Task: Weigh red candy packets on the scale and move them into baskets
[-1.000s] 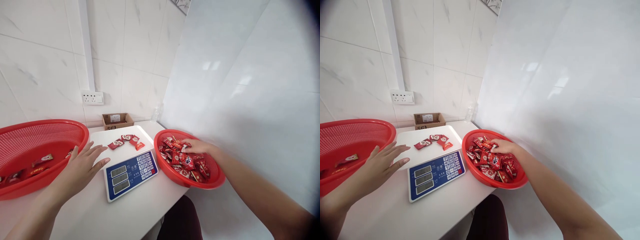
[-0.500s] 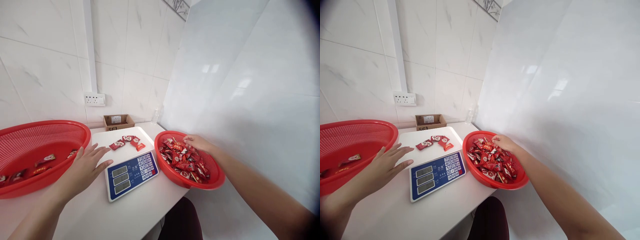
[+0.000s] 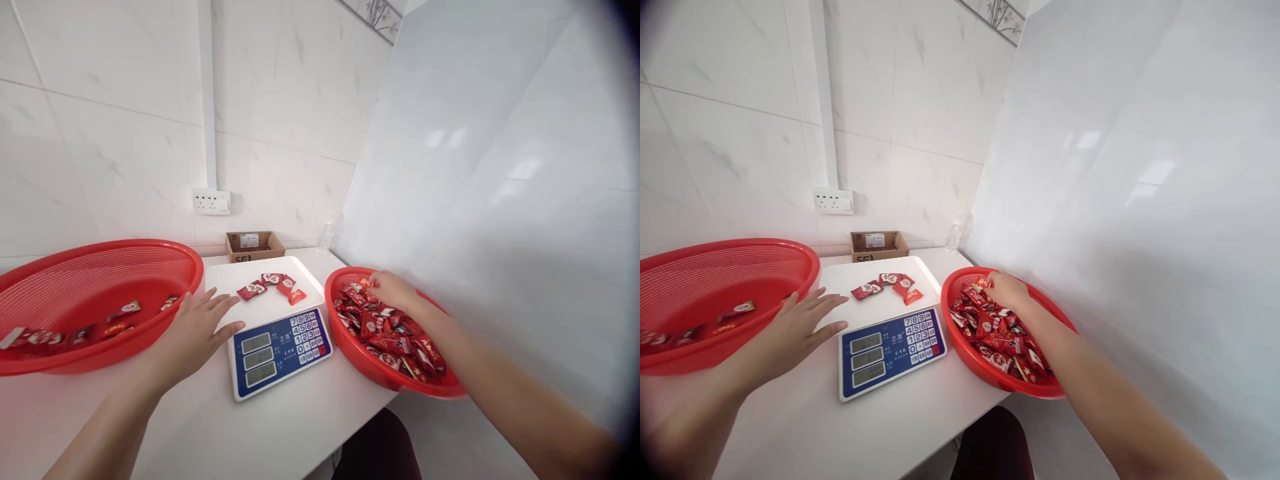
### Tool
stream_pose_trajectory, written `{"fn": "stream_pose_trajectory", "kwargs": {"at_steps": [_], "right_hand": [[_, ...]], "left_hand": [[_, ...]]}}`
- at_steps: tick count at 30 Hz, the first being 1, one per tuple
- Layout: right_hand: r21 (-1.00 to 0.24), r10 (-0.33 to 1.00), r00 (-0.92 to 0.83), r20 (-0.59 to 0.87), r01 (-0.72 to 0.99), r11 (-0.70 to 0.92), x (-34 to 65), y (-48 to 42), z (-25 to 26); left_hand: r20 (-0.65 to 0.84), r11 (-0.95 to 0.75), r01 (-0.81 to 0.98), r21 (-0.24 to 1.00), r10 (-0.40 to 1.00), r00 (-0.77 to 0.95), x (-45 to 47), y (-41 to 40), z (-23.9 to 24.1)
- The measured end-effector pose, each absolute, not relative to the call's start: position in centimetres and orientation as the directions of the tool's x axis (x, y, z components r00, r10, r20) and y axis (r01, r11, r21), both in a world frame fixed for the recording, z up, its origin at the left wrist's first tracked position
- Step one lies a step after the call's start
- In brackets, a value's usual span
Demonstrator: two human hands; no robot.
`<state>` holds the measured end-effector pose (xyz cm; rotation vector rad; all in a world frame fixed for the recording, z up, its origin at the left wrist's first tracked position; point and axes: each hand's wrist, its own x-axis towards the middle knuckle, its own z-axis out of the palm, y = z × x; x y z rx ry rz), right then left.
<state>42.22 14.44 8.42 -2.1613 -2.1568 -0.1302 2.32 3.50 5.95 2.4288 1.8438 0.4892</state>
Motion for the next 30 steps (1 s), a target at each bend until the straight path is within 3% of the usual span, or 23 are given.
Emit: {"fn": "stream_pose_trajectory", "kwargs": {"at_steps": [5, 10, 14, 18, 22, 30], "right_hand": [[-0.092, 0.940, -0.264, 0.217, 0.953, 0.288, 35.6, 14.4, 10.4], [-0.178, 0.856, -0.486, 0.176, 0.840, 0.513, 27.9, 13.1, 10.3], [-0.239, 0.867, -0.459, 0.195, 0.835, 0.496, 25.9, 13.9, 10.3], [-0.379, 0.900, -0.355, 0.254, 0.819, 0.430, 27.2, 15.7, 10.5], [-0.565, 0.959, -0.261, 0.112, 0.777, 0.277, 28.5, 16.5, 10.5], [-0.608, 0.953, -0.280, 0.118, 0.738, 0.292, 28.0, 16.7, 9.7]], "left_hand": [[0.162, -0.311, 0.909, 0.277, 0.948, 0.276, 2.7, 3.5, 5.5], [0.167, -0.339, 0.898, 0.279, 0.938, 0.302, 2.4, 3.3, 5.2], [0.181, -0.325, 0.903, 0.280, 0.942, 0.283, 2.0, 2.9, 5.8], [0.189, -0.317, 0.907, 0.278, 0.944, 0.272, 2.0, 2.9, 6.1], [0.153, -0.342, 0.899, 0.275, 0.938, 0.310, 2.4, 3.1, 5.8], [0.157, -0.330, 0.899, 0.286, 0.942, 0.296, 2.3, 3.0, 5.9]]}}
